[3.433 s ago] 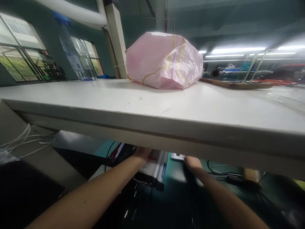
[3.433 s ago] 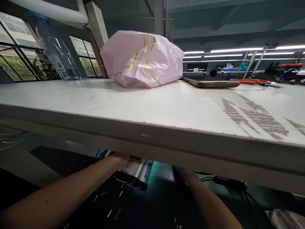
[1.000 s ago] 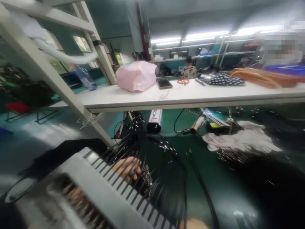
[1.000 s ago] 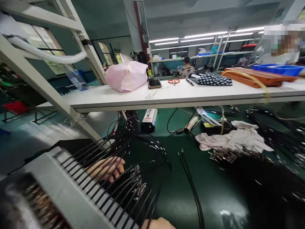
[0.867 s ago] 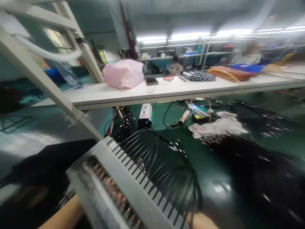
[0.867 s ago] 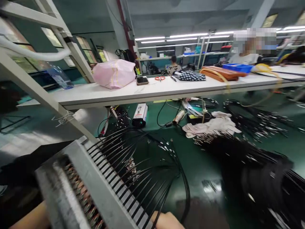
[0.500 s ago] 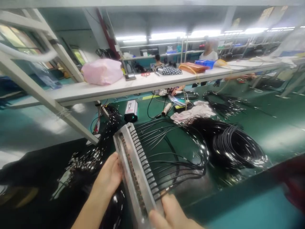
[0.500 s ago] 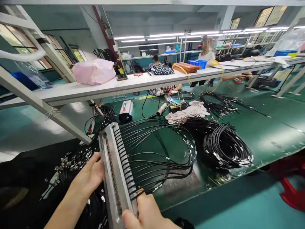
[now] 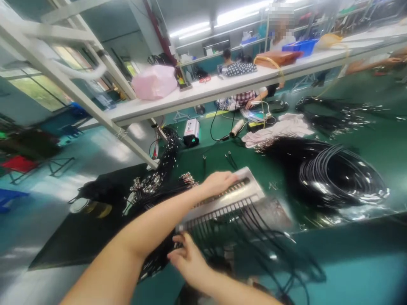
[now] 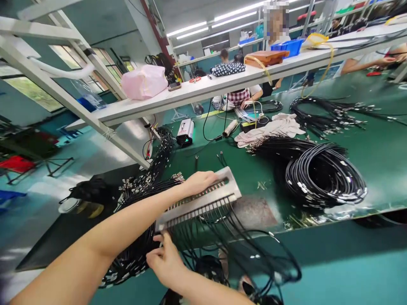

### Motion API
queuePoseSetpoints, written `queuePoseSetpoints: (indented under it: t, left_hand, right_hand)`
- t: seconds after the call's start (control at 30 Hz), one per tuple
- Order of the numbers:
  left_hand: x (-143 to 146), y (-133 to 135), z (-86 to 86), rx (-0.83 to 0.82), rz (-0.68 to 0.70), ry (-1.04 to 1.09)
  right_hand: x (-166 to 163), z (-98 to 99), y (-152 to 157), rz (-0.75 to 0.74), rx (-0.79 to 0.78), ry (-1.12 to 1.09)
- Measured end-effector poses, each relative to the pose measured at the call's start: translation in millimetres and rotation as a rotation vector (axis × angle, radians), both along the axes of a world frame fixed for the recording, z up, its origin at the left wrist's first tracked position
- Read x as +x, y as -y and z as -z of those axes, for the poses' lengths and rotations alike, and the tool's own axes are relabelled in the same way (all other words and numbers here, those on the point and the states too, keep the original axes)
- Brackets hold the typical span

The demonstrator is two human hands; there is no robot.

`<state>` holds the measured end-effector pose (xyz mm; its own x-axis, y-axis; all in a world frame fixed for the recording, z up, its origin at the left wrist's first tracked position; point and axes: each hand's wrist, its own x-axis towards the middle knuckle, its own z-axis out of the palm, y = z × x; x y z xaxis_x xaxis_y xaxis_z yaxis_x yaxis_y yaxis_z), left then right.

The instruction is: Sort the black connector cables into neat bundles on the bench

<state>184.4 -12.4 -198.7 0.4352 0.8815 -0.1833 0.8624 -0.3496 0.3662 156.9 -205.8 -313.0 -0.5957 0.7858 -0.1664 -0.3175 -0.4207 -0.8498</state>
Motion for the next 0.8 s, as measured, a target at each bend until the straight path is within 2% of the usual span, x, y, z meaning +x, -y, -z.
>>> queuePoseSetpoints:
  t: [0.1,0.17,0.23,0.3,0.37,0.47,0.53,0.63,0.73,0.8]
  left_hand:
    - [30,-25,30.8,-0.048,0.266,-0.311]
    - [41,-44,53.6,-0.067,0.458,-0.432]
    - [44,-65,77.9,-0.094,0.63,-0.488]
    - [42,-84,103.7,-0.139,0.778,-0.487]
    - [36,-100,129.7,-0.178,0.874,-0.456]
    - [28,-116,164.5,-0.193,0.914,-0.41]
    - [25,-122,181.8,-0.158,0.912,-0.37]
    - [23,-127,197.0,-0.089,0.899,-0.3]
    - [18,-127,203.1,-0.049,0.863,-0.24]
    - [13,-125,205.8,-0.006,0.827,-0.183]
  right_hand:
    - [9,1.2,-7,-0.178,0.035,-0.033]
    - [28,1.1,-17,-0.226,0.063,-0.024]
    - [52,3.2,-30,-0.12,0.055,0.047]
    - [78,9.5,-46,0.05,0.056,0.188]
    - [105,20.8,-66,0.223,0.12,0.374]
    - [142,43.7,-98,0.45,0.371,0.72]
    - [160,58.1,-120,0.486,0.606,0.939]
    - [176,72.2,-151,0.32,0.911,1.185]
    - [185,79.5,-174,0.076,1.085,1.332]
    - [193,84.6,-185,-0.035,1.199,1.367]
